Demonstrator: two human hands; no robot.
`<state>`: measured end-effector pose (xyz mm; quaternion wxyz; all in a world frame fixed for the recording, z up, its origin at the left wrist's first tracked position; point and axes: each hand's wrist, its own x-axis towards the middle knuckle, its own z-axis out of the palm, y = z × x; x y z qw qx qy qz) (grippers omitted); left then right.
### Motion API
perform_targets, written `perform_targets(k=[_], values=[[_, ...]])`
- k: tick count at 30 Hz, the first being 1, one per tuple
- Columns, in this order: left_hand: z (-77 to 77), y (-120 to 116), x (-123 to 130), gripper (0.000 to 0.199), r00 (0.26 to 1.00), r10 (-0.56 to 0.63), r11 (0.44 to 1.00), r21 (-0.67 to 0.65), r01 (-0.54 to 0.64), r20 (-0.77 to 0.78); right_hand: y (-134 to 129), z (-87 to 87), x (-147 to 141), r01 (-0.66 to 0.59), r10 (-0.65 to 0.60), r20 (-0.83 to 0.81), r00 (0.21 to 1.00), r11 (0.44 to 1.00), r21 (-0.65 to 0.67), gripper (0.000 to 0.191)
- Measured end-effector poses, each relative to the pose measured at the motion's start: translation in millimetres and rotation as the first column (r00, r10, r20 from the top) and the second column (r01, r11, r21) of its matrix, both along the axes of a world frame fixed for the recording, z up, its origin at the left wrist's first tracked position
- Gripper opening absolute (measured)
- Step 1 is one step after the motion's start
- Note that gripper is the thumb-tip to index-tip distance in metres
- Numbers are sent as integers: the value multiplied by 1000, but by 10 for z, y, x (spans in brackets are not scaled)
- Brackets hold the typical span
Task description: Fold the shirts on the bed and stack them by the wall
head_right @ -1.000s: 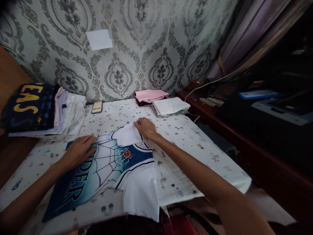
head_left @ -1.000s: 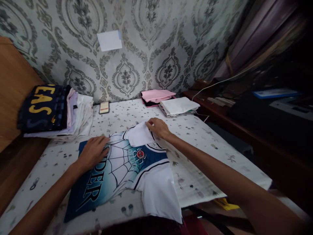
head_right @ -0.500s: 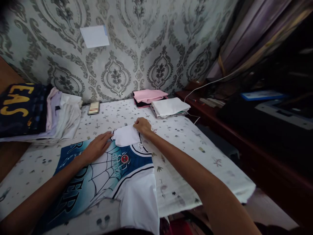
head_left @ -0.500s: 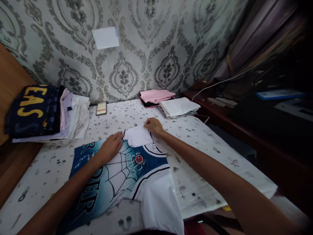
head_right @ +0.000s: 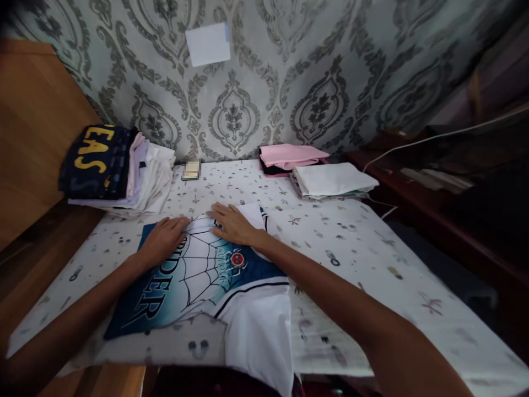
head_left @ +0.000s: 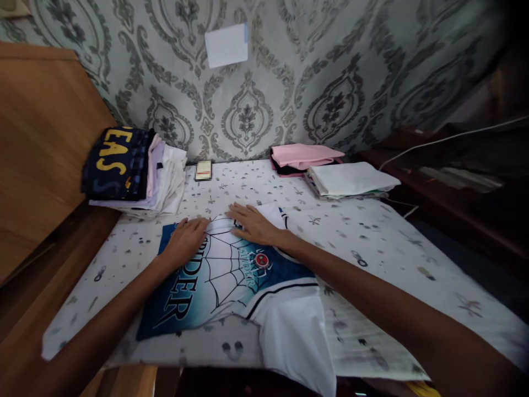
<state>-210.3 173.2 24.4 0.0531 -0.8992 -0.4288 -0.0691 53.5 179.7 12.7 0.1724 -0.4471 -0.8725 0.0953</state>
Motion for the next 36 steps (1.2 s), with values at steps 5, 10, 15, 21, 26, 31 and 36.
perform_targets(k=[5, 10, 15, 21, 26, 31, 36], values=[[166, 51, -513, 40, 975, 144, 990, 17, -143, -168, -21, -76, -49, 28, -29, 57, 998, 1000, 7, 45], [187, -160, -390, 41, 992, 129, 991, 17, -129, -2, -34, -78, -59, 35, -37, 68, 997, 999, 18, 49], [10, -423, 209, 45, 962, -183, 958, -185, 221, 200, -27, -131, -50, 43, -44, 31, 999, 998, 42, 49], [-204, -301, 378, 67, 991, -115, 971, -202, 127, 70, -14, -144, -30, 35, -36, 46, 998, 999, 30, 48], [-143, -286, 67, 66, 998, 46, 982, -186, -36, 52, -3, -154, -24, 18, -19, 49, 999, 999, 29, 47], [-87, -302, -302, 63, 974, 228, 958, -181, -224, 2, 8, -175, -18, 9, -11, 57, 998, 999, 40, 43], [-55, -390, -566, 61, 948, 315, 942, -103, -318, -48, -8, -151, -29, 13, -16, 76, 997, 999, 42, 42]])
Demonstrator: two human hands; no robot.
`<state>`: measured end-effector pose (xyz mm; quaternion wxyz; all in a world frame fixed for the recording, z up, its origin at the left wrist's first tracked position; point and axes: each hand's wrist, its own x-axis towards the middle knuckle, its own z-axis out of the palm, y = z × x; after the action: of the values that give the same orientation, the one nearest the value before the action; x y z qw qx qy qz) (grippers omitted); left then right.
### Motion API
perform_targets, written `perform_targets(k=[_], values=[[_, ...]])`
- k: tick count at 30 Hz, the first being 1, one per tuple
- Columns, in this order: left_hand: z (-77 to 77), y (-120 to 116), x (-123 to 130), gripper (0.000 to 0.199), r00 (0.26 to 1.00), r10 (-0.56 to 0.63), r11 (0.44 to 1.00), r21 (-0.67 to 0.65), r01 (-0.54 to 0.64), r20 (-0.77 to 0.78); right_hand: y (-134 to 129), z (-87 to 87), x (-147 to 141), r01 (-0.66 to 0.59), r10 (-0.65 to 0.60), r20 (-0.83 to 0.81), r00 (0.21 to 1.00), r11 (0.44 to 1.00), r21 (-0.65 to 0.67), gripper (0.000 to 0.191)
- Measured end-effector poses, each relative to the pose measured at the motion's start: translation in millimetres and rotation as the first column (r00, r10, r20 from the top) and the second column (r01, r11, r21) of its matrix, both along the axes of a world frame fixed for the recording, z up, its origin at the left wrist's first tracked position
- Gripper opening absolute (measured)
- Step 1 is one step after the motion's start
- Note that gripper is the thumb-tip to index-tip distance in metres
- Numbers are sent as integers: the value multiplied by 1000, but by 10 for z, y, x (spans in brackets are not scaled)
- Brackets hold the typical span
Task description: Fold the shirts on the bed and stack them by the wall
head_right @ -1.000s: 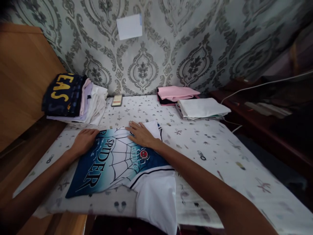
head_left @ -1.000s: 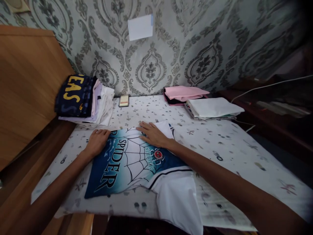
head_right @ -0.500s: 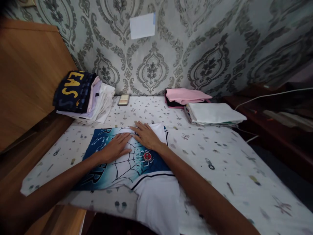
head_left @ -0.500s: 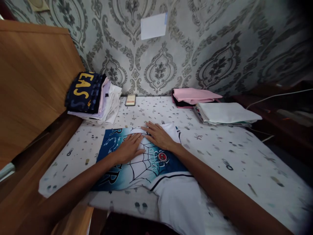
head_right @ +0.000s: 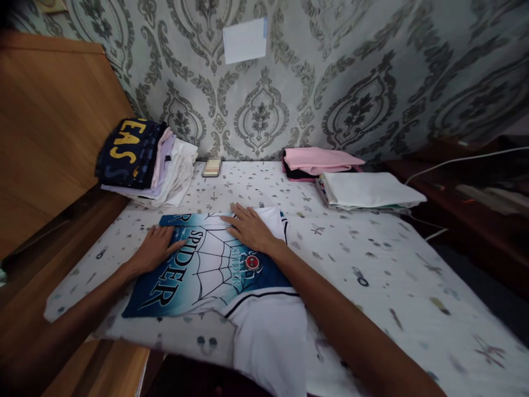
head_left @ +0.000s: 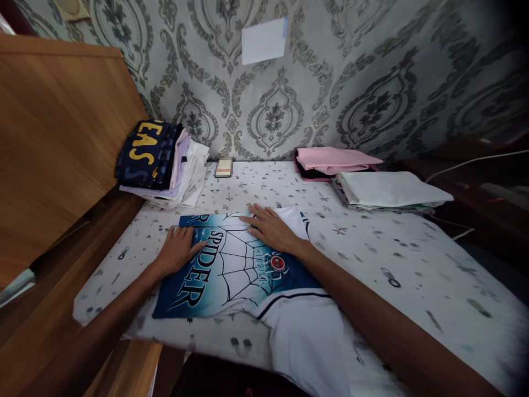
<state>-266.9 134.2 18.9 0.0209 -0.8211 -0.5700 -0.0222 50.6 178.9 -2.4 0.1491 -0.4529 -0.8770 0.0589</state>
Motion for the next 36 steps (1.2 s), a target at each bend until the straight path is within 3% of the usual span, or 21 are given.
perform_targets(k=[5, 8, 10, 13, 15, 18, 21, 25, 27, 29, 31, 33, 36], values=[[328, -209, 90, 60, 948, 243, 970, 52, -237, -207, -24, 46, -17, -9, 7, 72, 997, 1000, 20, 44], [444, -208, 318, 52, 966, 177, 979, 133, -154, -187, -29, 60, -25, -2, -2, 102, 995, 999, 38, 44], [377, -109, 446, 52, 995, 28, 987, 157, -12, -98, -33, 63, -27, 5, -10, 111, 994, 999, 45, 44], [135, 110, 471, 64, 994, -105, 994, 33, 105, -9, -46, 68, -19, 0, -5, 120, 993, 999, 43, 44], [-18, 228, 369, 68, 998, -70, 996, -47, 70, -1, -56, 71, -10, -6, 1, 115, 993, 999, 37, 44], [-118, 300, 148, 71, 1000, 5, 999, -50, -5, -3, -51, 68, -6, -10, 9, 91, 996, 1000, 18, 45], [-78, 269, 14, 72, 996, 83, 996, -43, -84, -14, -34, 72, -19, 1, 0, 44, 999, 1000, -8, 46], [51, 151, 37, 71, 987, 155, 988, 32, -153, -51, -139, 178, 40, 39, -37, -97, 995, 999, 17, 47], [127, 47, 74, 67, 992, 117, 987, 111, -112, -40, -335, 279, 162, 34, -22, -178, 984, 997, 63, 43], [210, -115, 92, 62, 1000, 3, 992, 127, -6, 23, -658, 381, 346, 25, -2, -238, 971, 995, 94, 38], [284, -344, 78, 57, 980, -155, 987, 50, 149, 129, -1093, 448, 557, 27, -1, -278, 961, 996, 89, 34], [324, -615, 28, 51, 930, -294, 947, -63, 315, 222, -1580, 454, 753, 10, 8, -294, 956, 998, 61, 33], [284, -987, -101, 46, 878, -397, 892, -113, 438, 266, -2229, 356, 959, -34, 41, -230, 972, 999, 35, 38]])
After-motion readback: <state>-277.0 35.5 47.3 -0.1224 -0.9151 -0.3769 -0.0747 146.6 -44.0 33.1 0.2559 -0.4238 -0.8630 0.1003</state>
